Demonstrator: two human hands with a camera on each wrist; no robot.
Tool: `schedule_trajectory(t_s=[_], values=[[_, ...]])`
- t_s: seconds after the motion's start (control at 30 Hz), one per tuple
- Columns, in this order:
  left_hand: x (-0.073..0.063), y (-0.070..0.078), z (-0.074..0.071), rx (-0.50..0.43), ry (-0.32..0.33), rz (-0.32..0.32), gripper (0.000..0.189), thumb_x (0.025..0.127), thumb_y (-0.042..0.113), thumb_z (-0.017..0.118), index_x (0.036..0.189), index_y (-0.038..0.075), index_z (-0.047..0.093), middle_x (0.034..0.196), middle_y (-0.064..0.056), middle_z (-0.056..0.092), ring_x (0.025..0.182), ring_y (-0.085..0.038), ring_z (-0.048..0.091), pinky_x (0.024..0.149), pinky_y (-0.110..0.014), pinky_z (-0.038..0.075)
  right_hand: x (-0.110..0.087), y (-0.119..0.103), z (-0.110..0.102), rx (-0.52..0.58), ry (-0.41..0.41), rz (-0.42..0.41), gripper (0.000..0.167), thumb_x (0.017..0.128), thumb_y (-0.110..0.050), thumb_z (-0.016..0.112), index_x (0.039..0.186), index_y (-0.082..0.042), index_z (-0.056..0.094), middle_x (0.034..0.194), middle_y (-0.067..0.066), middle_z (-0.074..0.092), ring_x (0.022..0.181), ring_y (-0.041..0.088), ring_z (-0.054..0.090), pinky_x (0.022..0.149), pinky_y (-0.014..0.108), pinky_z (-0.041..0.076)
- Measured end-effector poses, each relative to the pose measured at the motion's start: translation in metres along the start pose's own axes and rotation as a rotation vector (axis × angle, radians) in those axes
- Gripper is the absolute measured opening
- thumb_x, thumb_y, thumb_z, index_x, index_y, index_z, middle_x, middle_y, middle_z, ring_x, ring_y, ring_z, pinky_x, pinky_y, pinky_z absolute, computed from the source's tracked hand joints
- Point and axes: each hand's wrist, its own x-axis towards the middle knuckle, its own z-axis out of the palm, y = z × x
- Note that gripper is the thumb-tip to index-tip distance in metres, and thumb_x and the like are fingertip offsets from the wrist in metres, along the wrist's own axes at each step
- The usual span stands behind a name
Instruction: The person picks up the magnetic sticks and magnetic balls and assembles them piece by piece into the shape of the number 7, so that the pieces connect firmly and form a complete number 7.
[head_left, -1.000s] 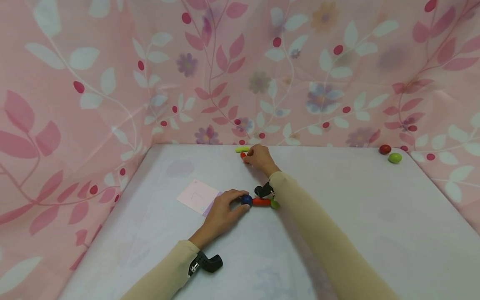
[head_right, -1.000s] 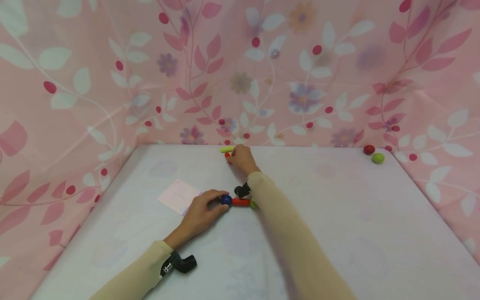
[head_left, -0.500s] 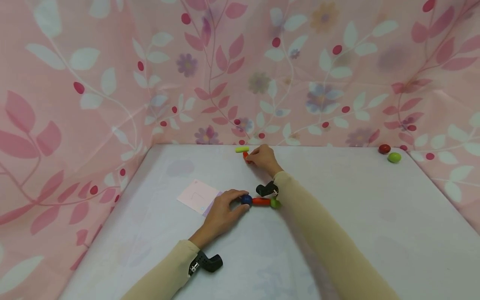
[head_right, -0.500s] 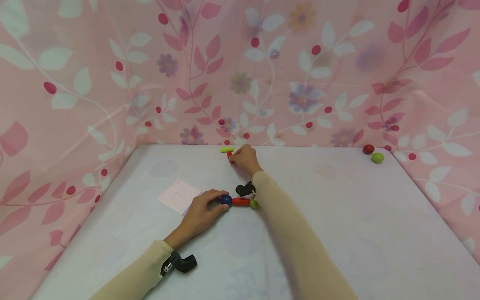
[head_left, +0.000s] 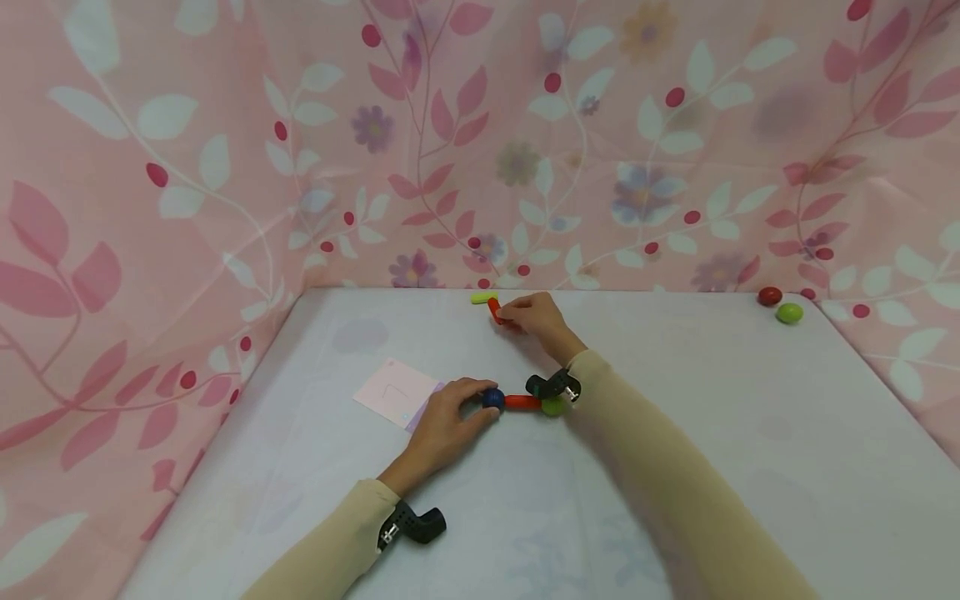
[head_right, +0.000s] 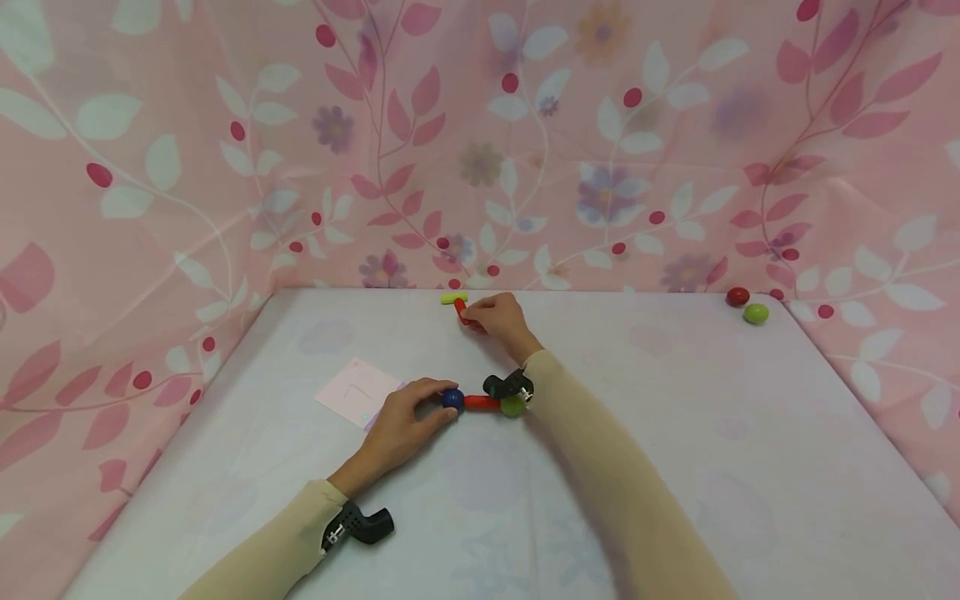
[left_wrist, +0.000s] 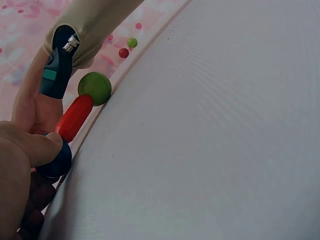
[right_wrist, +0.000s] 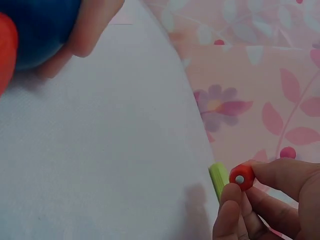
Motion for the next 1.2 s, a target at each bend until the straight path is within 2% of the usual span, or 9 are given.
schedule_trajectory(t_s=[0.2,0.5,0.93,1.2], values=[[0.001,0.000,0.000,0.017,0.009,0.028,0.036,0.095,0.017,0.079,0.130,0.009,0.072,0.121,0.001,0.070,0.113,-0.017,0.063,0.099,-0.042,0.049,-0.010,0.001,-0.008,0.070,-0.029,-0.015,0.028,0.098,-0.021,0.076,0.115,0.000,0.077,0.104,0.013,0.075,0.096,0.026,0.071,0.088,0.032,0.057],[0.001,-0.001,0.001,0.011,0.013,0.009,0.037,0.094,0.015,0.080,0.130,0.010,0.072,0.121,0.002,0.070,0.113,-0.016,0.063,0.099,-0.043,0.049,-0.018,0.002,-0.021,0.170,-0.056,0.001,0.031,0.097,-0.022,0.077,0.118,0.001,0.075,0.109,0.015,0.073,0.100,0.029,0.070,0.087,0.031,0.057],[0.000,-0.002,0.002,0.013,0.007,0.007,0.038,0.094,0.015,0.080,0.131,0.010,0.072,0.121,0.002,0.070,0.112,-0.015,0.063,0.099,-0.041,0.049,-0.043,0.003,-0.036,0.173,-0.085,-0.025,0.033,0.098,-0.024,0.077,0.120,-0.001,0.074,0.114,0.017,0.071,0.104,0.031,0.069,0.088,0.032,0.057],[0.001,-0.002,0.002,0.010,0.016,0.016,0.038,0.094,0.014,0.080,0.130,0.009,0.072,0.120,0.002,0.070,0.112,-0.015,0.063,0.098,-0.042,0.049,-0.056,0.006,-0.041,0.276,-0.096,-0.022,0.033,0.099,-0.019,0.076,0.122,0.004,0.070,0.117,0.021,0.068,0.103,0.032,0.069,0.089,0.034,0.057]])
